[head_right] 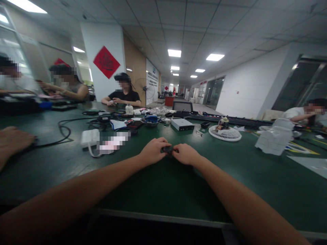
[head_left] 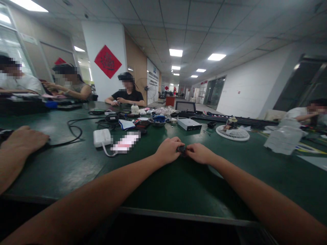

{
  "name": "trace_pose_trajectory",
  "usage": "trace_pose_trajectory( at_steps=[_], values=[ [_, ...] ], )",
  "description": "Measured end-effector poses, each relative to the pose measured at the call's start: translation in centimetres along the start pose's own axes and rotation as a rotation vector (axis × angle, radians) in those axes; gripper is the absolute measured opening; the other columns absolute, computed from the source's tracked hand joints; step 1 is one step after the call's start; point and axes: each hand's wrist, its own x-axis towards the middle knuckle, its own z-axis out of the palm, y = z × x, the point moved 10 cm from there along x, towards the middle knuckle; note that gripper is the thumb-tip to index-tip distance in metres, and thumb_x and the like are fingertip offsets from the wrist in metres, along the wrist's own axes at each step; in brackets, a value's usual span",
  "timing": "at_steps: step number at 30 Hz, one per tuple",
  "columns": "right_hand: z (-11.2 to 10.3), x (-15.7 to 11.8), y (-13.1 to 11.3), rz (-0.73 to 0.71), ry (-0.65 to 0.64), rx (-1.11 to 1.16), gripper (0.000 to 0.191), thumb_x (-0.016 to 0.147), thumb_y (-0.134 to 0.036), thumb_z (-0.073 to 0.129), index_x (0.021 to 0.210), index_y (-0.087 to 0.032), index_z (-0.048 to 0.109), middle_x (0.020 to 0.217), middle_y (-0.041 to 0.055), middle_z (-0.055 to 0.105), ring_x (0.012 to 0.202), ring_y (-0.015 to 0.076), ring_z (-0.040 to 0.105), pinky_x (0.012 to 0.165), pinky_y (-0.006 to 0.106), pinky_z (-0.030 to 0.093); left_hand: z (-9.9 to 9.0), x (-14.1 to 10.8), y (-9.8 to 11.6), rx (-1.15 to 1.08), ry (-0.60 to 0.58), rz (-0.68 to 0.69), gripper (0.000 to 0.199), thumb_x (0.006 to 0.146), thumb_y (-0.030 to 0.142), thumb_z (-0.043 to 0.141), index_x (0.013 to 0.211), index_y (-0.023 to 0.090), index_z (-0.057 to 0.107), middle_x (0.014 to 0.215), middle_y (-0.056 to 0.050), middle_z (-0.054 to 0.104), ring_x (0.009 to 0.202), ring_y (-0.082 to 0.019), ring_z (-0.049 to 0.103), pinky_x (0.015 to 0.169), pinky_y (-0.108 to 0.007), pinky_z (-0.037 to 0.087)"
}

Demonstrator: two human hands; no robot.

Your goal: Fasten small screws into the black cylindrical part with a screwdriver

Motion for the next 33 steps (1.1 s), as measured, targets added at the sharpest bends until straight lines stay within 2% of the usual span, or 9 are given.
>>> trace_pose_trajectory(
  at_steps=[3, 8, 12, 16, 21, 24, 29, 33],
  values=[
    [0.1, -0.3, -0.9, -0.047, -0.016, 0.001, 0.025, 0.094, -0.027, 0.049, 0.088, -0.019, 0.072, 0.075, 0.0026, 0.069, 0.065, 0.0147, 0.059, 0.059, 0.024, 0.033, 0.0, 0.0, -0.2, -0.007, -0.007, -0.025, 0.031, 0.081, 0.017, 0.066, 0.110, 0.024, 0.074, 0.108, -0.004, 0.068, 0.102, -0.022, 0.063, 0.092, -0.034, 0.048],
    [-0.1, -0.3, -1.3, -0.034, -0.004, -0.040, 0.024, 0.093, -0.028, 0.050, 0.088, -0.018, 0.071, 0.076, 0.0032, 0.070, 0.065, 0.0148, 0.058, 0.058, 0.025, 0.032, 0.2, 0.0, -0.5, -0.025, -0.016, -0.040, 0.027, 0.080, 0.016, 0.065, 0.103, 0.024, 0.076, 0.105, -0.004, 0.067, 0.094, -0.020, 0.064, 0.088, -0.031, 0.050],
    [-0.9, 0.0, -0.5, 0.023, 0.081, -0.052, 0.030, 0.095, -0.029, 0.045, 0.085, -0.018, 0.071, 0.077, 0.0042, 0.070, 0.067, 0.0155, 0.059, 0.058, 0.026, 0.031, 0.3, 0.0, -0.4, -0.056, -0.010, -0.009, 0.031, 0.080, 0.016, 0.065, 0.108, 0.024, 0.075, 0.106, -0.004, 0.067, 0.095, -0.020, 0.064, 0.089, -0.031, 0.050],
    [-0.6, 0.2, 0.3, 0.053, 0.079, -0.059, 0.028, 0.093, -0.027, 0.046, 0.086, -0.019, 0.072, 0.077, 0.0040, 0.070, 0.069, 0.0161, 0.061, 0.058, 0.026, 0.031, 0.1, 0.1, -0.1, -0.052, 0.005, 0.019, 0.032, 0.081, 0.015, 0.065, 0.110, 0.024, 0.074, 0.107, -0.004, 0.067, 0.099, -0.020, 0.063, 0.091, -0.032, 0.049],
    [-0.2, -0.1, -0.8, -0.044, 0.030, -0.035, 0.026, 0.092, -0.027, 0.049, 0.084, -0.019, 0.071, 0.073, 0.0026, 0.068, 0.064, 0.0147, 0.058, 0.058, 0.025, 0.031, -0.3, 0.0, -0.3, -0.043, 0.038, -0.005, 0.032, 0.080, 0.013, 0.064, 0.109, 0.024, 0.074, 0.110, -0.003, 0.067, 0.104, -0.021, 0.063, 0.092, -0.033, 0.048],
    [-0.7, -0.3, -1.3, -0.090, 0.059, 0.019, 0.027, 0.093, -0.027, 0.048, 0.085, -0.018, 0.071, 0.073, 0.0021, 0.068, 0.064, 0.0140, 0.057, 0.058, 0.025, 0.032, -0.4, 0.0, -0.3, -0.057, 0.041, -0.010, 0.032, 0.081, 0.015, 0.065, 0.110, 0.024, 0.073, 0.110, -0.004, 0.067, 0.103, -0.021, 0.063, 0.091, -0.034, 0.048],
    [-1.3, 0.0, -0.2, 0.020, 0.134, -0.014, 0.029, 0.095, -0.028, 0.046, 0.087, -0.018, 0.072, 0.076, 0.0035, 0.069, 0.066, 0.0150, 0.058, 0.057, 0.026, 0.030, -0.5, 0.0, -0.2, -0.048, 0.059, 0.005, 0.031, 0.082, 0.017, 0.065, 0.111, 0.023, 0.073, 0.110, -0.004, 0.067, 0.101, -0.021, 0.064, 0.089, -0.035, 0.048],
    [-0.5, 0.1, -0.5, -0.005, 0.075, -0.049, 0.025, 0.092, -0.027, 0.049, 0.084, -0.019, 0.071, 0.072, 0.0031, 0.069, 0.064, 0.0148, 0.058, 0.057, 0.026, 0.030, -0.6, 0.0, -0.3, -0.012, 0.076, -0.015, 0.032, 0.080, 0.014, 0.066, 0.109, 0.025, 0.074, 0.109, -0.003, 0.069, 0.104, -0.022, 0.064, 0.089, -0.035, 0.047]
  ],
)
